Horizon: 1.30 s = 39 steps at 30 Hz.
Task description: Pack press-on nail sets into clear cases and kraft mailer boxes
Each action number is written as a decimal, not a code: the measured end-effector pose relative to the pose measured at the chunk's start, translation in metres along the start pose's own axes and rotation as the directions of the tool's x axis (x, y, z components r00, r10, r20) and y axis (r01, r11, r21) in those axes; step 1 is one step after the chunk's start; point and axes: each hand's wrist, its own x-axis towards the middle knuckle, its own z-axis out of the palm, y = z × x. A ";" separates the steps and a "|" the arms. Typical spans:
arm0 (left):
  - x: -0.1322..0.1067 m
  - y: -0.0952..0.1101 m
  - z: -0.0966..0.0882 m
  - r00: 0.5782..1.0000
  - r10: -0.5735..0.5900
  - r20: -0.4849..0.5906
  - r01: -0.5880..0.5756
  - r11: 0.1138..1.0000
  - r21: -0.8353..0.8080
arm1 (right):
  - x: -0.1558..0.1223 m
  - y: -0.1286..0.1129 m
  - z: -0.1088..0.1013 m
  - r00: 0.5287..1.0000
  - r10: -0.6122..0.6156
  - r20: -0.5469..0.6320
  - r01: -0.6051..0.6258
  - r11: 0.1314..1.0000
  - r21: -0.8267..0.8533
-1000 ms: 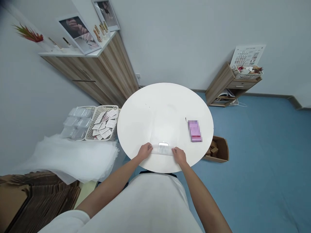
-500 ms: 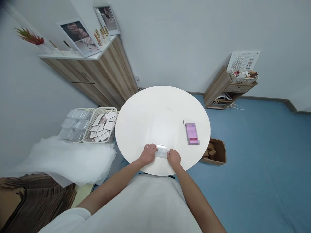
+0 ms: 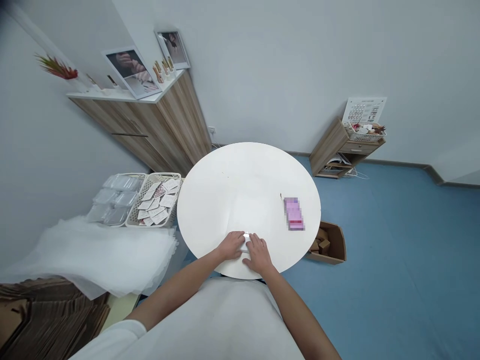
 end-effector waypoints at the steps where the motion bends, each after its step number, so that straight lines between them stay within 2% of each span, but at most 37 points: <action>1: -0.002 0.001 -0.001 1.000 0.007 0.021 -0.007 1.000 -0.010 | -0.001 -0.003 0.000 1.000 -0.020 0.016 0.021 1.000 -0.011; 5: -0.016 0.005 -0.002 0.996 0.032 0.083 -0.029 0.999 -0.041 | -0.007 -0.012 0.002 0.998 -0.042 0.036 0.044 0.998 -0.035; 10: -0.030 0.010 0.000 0.996 -0.012 0.086 0.018 0.997 -0.075 | -0.012 -0.016 -0.004 0.994 -0.068 0.081 0.068 0.998 0.010; 16: -0.033 0.009 -0.011 1.000 -0.022 0.002 0.022 0.998 -0.057 | 0.001 -0.006 -0.012 0.990 -0.026 0.140 0.011 0.994 0.106; 23: -0.030 0.000 -0.010 0.993 -0.112 0.048 0.117 0.987 -0.112 | 0.015 0.009 -0.019 0.995 -0.027 0.100 0.011 0.987 0.162; 26: -0.029 -0.003 -0.008 0.986 -0.152 0.063 0.161 0.970 -0.184 | 0.015 0.014 -0.022 0.988 -0.034 0.150 -0.001 0.973 0.229; 29: -0.025 -0.009 -0.008 0.983 -0.159 0.087 0.179 0.934 -0.309 | 0.015 0.020 -0.022 0.981 0.000 0.196 -0.076 0.923 0.378; 33: -0.014 -0.022 -0.008 0.974 -0.197 0.111 0.226 0.888 -0.400 | 0.020 0.025 -0.017 0.960 0.197 0.197 -0.270 0.834 0.480; 36: -0.010 -0.031 -0.007 0.942 -0.313 0.123 0.335 0.838 -0.430 | 0.028 0.029 -0.012 0.933 0.284 0.219 -0.357 0.794 0.491; 39: -0.012 -0.039 -0.005 0.890 -0.432 0.147 0.455 0.818 -0.353 | 0.034 0.032 -0.008 0.937 0.282 0.207 -0.349 0.793 0.499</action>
